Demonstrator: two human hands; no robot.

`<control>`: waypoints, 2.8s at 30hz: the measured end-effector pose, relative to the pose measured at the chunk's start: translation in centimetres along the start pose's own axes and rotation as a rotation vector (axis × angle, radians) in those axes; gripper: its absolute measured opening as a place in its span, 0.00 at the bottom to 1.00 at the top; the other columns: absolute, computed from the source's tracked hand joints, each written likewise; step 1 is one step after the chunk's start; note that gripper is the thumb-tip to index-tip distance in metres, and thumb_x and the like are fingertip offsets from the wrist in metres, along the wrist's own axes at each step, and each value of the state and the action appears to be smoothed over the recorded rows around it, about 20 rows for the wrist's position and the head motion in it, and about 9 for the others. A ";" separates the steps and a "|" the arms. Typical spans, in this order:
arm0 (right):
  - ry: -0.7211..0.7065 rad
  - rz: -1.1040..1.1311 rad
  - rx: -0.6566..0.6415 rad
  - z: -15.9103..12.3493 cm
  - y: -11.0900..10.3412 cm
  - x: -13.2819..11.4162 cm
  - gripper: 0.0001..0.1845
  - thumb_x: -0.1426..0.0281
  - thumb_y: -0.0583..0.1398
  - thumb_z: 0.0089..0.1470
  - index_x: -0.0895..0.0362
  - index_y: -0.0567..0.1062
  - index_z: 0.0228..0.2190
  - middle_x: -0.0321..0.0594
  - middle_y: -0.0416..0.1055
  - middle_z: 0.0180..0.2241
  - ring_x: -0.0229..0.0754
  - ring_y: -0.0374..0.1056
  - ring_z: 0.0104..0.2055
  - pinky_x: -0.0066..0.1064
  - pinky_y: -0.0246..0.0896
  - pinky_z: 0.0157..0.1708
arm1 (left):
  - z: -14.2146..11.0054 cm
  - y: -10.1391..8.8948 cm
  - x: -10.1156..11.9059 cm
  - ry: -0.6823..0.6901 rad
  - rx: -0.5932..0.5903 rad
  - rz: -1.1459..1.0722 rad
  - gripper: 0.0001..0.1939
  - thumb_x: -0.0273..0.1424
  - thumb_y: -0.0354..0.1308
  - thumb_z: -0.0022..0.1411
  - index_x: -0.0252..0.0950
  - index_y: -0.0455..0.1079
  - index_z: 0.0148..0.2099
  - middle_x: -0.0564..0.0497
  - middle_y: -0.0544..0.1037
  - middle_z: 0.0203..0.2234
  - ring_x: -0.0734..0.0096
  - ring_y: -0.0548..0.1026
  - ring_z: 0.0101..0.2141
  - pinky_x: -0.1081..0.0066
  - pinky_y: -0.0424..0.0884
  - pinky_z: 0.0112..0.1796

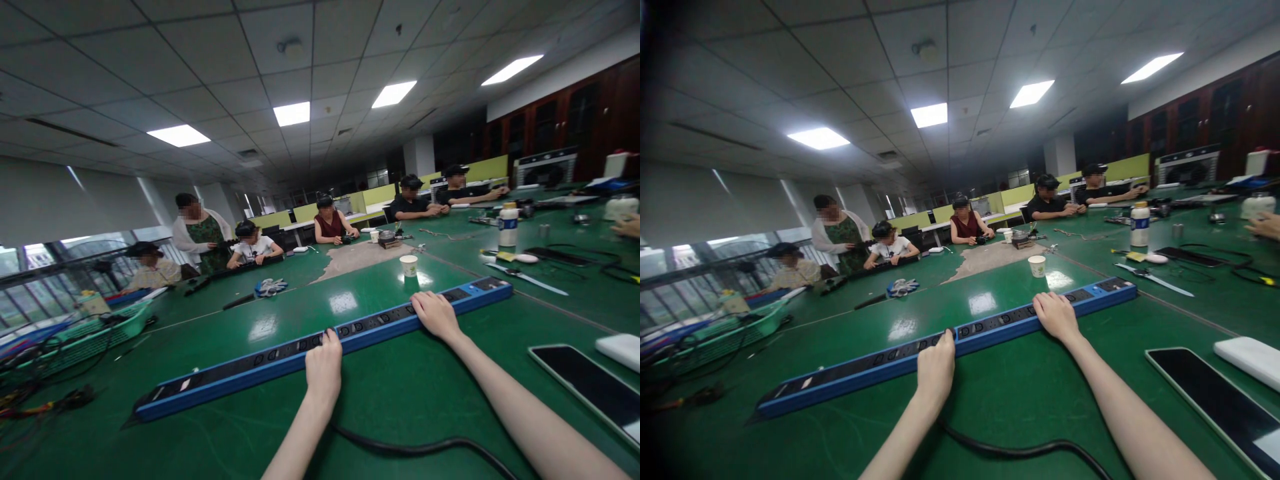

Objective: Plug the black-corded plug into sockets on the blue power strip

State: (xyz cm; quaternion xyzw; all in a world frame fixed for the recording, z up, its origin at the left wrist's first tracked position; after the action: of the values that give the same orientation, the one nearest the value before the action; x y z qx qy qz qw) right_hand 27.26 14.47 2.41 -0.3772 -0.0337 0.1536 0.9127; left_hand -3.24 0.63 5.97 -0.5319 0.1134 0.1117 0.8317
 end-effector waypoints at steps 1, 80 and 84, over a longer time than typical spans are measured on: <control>0.002 0.003 -0.001 0.0 0.0 0.0 0.19 0.66 0.46 0.68 0.52 0.76 0.36 0.39 0.76 0.37 0.43 0.65 0.45 0.35 0.48 0.47 | -0.2 0.1 0.4 0.000 0.009 0.024 0.27 0.17 0.46 0.65 0.25 0.65 0.65 0.31 0.78 0.49 0.64 0.82 0.33 0.72 0.75 0.31; 0.149 0.329 -0.398 3.7 1.2 2.3 0.19 0.56 0.53 0.61 0.49 0.81 0.37 0.41 0.80 0.38 0.45 0.72 0.39 0.33 0.59 0.37 | 4.5 -5.1 7.5 0.010 0.126 -0.399 0.28 0.19 0.48 0.67 0.27 0.59 0.68 0.37 0.81 0.40 0.64 0.82 0.35 0.73 0.73 0.36; 0.034 0.774 -0.559 5.8 -2.6 -0.6 0.25 0.51 0.56 0.57 0.53 0.81 0.46 0.45 0.78 0.47 0.47 0.71 0.48 0.36 0.63 0.49 | 4.8 -9.2 4.5 -0.004 0.247 -0.689 0.22 0.33 0.49 0.72 0.40 0.65 0.65 0.44 0.82 0.42 0.62 0.81 0.39 0.68 0.73 0.42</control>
State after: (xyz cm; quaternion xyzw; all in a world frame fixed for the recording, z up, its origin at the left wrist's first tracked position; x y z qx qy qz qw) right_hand 26.37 16.48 8.43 -0.5957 0.0843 0.4611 0.6523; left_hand 4.23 1.53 14.47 -0.4343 -0.0613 -0.1886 0.8786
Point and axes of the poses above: each hand's wrist, its own z-axis towards the middle knuckle, its own y-axis out of the palm, x = y × z, the point moved 5 cm from there along z, towards the middle knuckle
